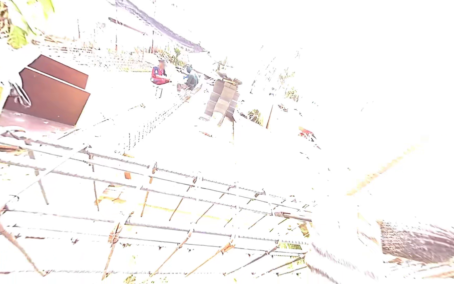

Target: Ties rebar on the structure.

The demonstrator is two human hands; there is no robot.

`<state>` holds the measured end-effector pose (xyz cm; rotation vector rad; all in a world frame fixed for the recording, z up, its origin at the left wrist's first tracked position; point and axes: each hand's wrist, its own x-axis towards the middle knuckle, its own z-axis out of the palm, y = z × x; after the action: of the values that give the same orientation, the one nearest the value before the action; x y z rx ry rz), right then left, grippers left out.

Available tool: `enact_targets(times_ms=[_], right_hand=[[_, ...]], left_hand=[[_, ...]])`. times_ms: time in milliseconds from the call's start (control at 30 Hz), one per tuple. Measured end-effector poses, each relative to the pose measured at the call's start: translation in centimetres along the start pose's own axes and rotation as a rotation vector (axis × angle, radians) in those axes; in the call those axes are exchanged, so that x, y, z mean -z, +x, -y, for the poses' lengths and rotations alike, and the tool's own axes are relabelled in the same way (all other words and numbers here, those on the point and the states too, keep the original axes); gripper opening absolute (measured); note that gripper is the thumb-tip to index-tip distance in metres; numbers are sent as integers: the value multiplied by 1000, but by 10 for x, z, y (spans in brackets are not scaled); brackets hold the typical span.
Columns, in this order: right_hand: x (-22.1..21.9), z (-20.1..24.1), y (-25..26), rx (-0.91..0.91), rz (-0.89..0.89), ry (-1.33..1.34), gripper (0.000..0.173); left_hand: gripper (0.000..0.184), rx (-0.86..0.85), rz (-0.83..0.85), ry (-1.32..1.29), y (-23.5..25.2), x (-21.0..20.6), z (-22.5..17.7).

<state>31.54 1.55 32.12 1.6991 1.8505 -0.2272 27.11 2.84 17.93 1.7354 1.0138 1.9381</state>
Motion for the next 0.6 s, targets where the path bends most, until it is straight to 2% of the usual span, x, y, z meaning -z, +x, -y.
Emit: enact_targets(times_ms=[33,100,133,200,267,333,367,433,533,567,600], right_hand=[[18,22,3,-255,133,55,20],[30,18,-1,-384,200,187,17],[36,21,-4,-433,227,243,15],[40,8,1,-424,210,289,12],[46,9,3,-416,213,320,14],[44,-3,6,-409,227,390,16],[38,-17,9,-386,205,428,17],[22,-41,13,-309,54,416,23],[-2,-31,4,-119,-418,264,37],[-9,-25,2,-52,-581,135,48],[-13,-23,1,10,-765,-123,56]], left_hand=[[30,-11,236,128,5,14,-2],[32,-6,627,200,24,41,-9],[32,-24,695,171,30,47,-7],[32,3,748,-73,39,55,6],[33,103,777,-272,56,67,3],[32,102,838,-255,69,72,0],[32,67,852,-146,72,67,0],[37,-87,750,74,64,38,13],[45,-176,758,96,64,25,26],[43,-185,716,80,65,23,30],[44,-169,718,64,71,26,30]])
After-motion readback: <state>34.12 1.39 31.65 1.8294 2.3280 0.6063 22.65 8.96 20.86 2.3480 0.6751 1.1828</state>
